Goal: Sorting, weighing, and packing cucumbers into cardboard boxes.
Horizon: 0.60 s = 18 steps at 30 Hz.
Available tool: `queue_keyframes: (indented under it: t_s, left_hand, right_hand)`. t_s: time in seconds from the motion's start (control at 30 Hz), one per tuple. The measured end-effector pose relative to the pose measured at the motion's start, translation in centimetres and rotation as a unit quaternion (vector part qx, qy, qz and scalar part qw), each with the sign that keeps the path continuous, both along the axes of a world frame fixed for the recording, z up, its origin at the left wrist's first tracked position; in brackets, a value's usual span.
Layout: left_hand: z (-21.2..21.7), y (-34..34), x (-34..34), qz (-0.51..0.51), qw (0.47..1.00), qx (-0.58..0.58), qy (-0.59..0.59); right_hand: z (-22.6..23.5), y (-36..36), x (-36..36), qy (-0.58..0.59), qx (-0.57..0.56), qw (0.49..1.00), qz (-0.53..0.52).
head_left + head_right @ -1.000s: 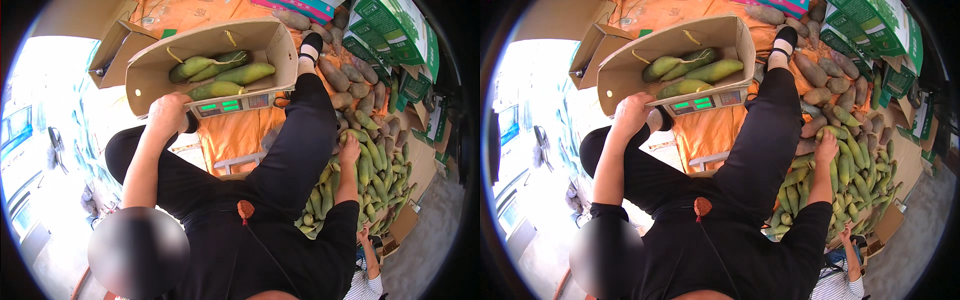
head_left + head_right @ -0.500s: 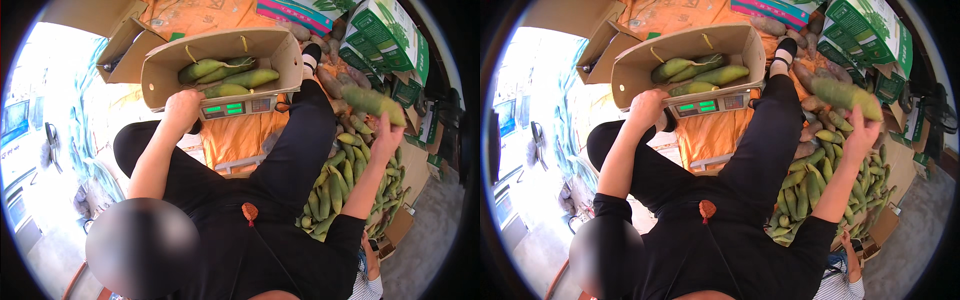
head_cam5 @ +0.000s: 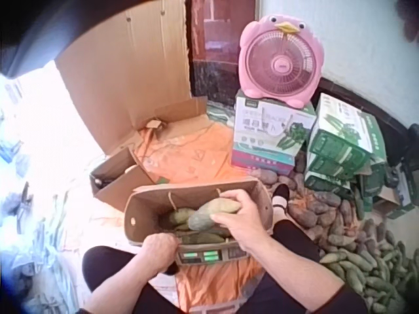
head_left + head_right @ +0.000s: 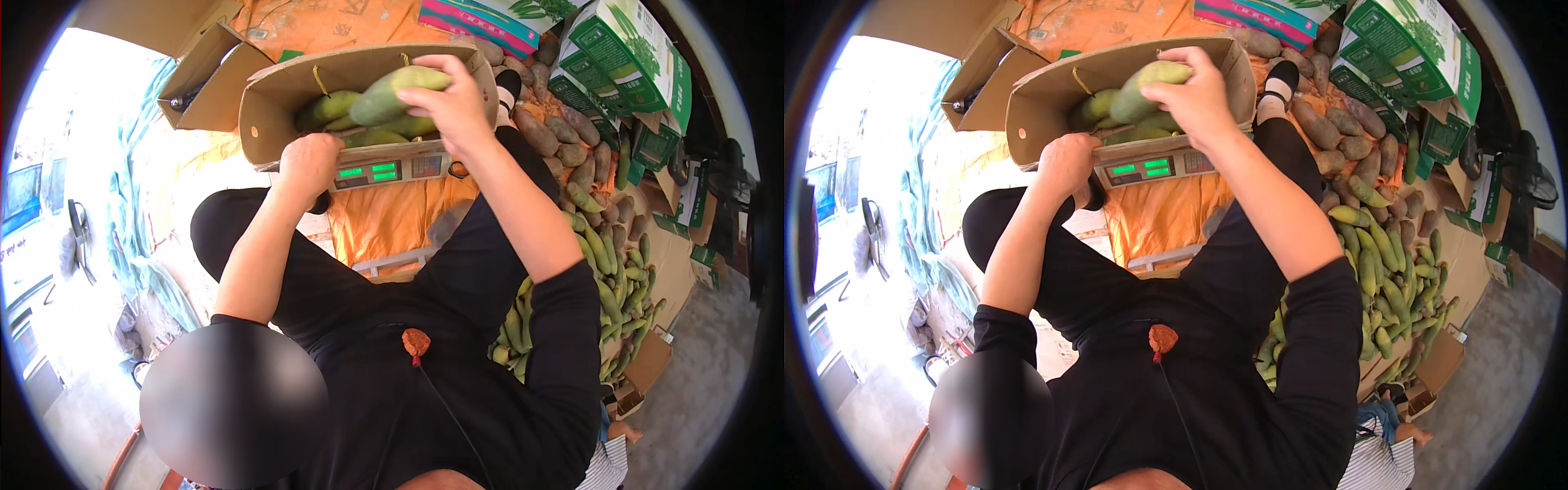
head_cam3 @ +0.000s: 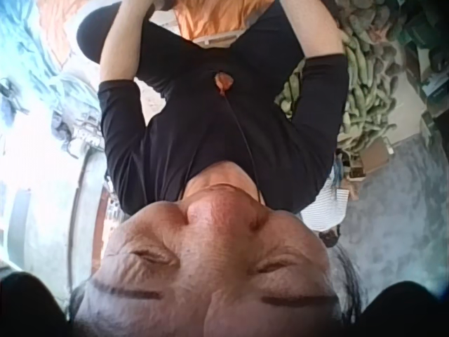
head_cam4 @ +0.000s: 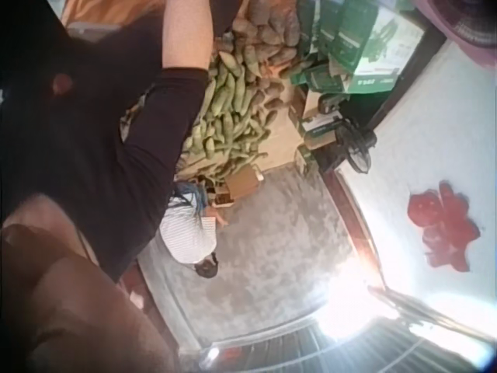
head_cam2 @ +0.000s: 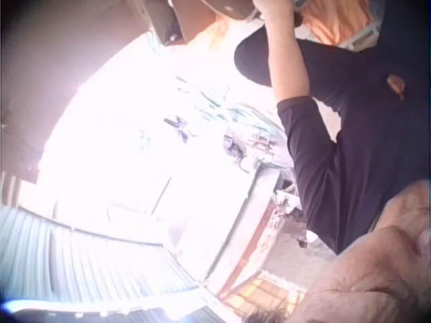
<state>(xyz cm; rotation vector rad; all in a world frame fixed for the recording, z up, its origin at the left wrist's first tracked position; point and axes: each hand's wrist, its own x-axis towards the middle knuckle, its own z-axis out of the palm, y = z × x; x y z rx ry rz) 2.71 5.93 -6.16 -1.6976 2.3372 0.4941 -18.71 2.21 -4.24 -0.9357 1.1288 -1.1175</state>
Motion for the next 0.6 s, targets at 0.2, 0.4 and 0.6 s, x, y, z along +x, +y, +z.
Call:
queue_keyframes:
  t_s: [0.2,0.4,0.6]
  left_hand:
    - [0.6,-0.2,-0.3,-0.011,1.0,0.004,0.005]
    - [0.7,0.2,-0.2,0.008,1.0,0.014,0.005]
    - [1.7,0.4,-0.3,0.019,0.999,0.007,0.04]
  right_hand:
    - [-2.0,-1.7,-0.5,0.171,-0.003,0.983,0.061]
    - [2.9,1.1,-8.6,0.192,-0.086,0.977,0.036]
    - [-2.0,6.9,-20.8,0.275,0.038,0.943,-0.183]
